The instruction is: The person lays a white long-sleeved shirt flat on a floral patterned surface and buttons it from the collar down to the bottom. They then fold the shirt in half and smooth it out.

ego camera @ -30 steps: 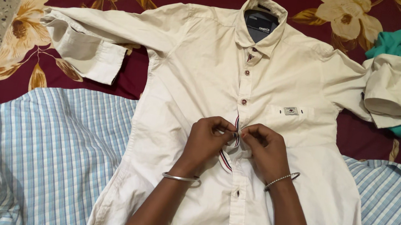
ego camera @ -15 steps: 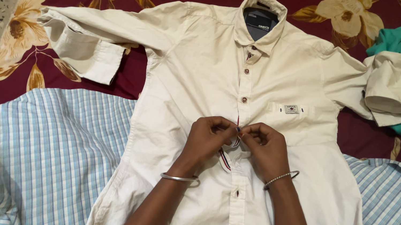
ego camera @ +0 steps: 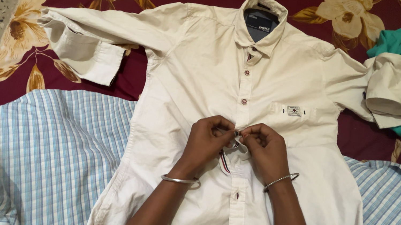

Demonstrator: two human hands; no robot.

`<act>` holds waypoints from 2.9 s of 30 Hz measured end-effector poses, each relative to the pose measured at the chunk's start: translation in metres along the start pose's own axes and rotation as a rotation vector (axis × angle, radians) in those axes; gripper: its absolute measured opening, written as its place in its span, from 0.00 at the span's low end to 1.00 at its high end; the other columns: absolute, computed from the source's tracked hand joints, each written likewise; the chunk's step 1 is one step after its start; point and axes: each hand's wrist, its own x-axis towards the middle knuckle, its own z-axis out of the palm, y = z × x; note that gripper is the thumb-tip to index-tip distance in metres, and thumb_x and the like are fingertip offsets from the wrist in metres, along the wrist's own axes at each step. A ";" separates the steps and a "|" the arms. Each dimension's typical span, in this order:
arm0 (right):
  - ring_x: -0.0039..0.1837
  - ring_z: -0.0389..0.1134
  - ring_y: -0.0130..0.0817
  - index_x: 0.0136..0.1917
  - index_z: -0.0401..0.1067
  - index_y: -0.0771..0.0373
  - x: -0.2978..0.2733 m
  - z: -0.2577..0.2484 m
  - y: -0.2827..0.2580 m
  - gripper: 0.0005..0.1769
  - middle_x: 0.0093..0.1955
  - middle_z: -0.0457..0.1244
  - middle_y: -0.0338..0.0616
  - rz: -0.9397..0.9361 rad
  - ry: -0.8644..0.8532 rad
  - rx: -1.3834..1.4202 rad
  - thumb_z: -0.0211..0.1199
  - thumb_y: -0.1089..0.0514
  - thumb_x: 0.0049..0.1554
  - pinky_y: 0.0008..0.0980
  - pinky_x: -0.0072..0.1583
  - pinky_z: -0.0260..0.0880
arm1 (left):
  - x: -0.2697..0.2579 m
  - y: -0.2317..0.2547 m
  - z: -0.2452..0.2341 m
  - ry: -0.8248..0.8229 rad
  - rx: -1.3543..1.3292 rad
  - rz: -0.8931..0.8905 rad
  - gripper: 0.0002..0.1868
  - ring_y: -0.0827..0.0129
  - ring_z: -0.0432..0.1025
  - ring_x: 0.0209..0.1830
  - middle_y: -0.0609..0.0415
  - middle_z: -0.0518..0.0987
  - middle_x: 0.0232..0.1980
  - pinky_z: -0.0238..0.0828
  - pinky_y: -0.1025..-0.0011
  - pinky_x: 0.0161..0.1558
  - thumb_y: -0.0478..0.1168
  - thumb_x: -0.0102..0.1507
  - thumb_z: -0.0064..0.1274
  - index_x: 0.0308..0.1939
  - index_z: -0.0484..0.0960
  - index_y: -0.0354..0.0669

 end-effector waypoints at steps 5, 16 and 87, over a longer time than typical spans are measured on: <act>0.43 0.70 0.22 0.48 0.74 0.69 0.000 0.002 0.000 0.06 0.40 0.69 0.40 -0.023 0.003 0.003 0.61 0.71 0.56 0.21 0.47 0.71 | 0.002 -0.008 0.000 -0.047 -0.134 0.002 0.06 0.79 0.74 0.23 0.56 0.79 0.27 0.67 0.81 0.24 0.32 0.62 0.57 0.40 0.79 0.33; 0.40 0.66 0.19 0.48 0.76 0.69 -0.006 0.007 -0.011 0.05 0.40 0.68 0.37 -0.008 0.018 -0.069 0.64 0.69 0.57 0.21 0.45 0.68 | 0.003 -0.010 0.001 0.003 -0.189 0.036 0.06 0.80 0.72 0.23 0.55 0.78 0.30 0.68 0.81 0.25 0.27 0.59 0.58 0.37 0.76 0.35; 0.38 0.67 0.33 0.49 0.70 0.69 0.191 -0.276 0.006 0.07 0.41 0.67 0.46 0.260 0.306 0.212 0.57 0.61 0.63 0.32 0.42 0.72 | 0.159 0.084 -0.176 0.433 -0.210 -0.066 0.09 0.53 0.82 0.34 0.35 0.84 0.42 0.83 0.64 0.31 0.32 0.70 0.46 0.50 0.64 0.31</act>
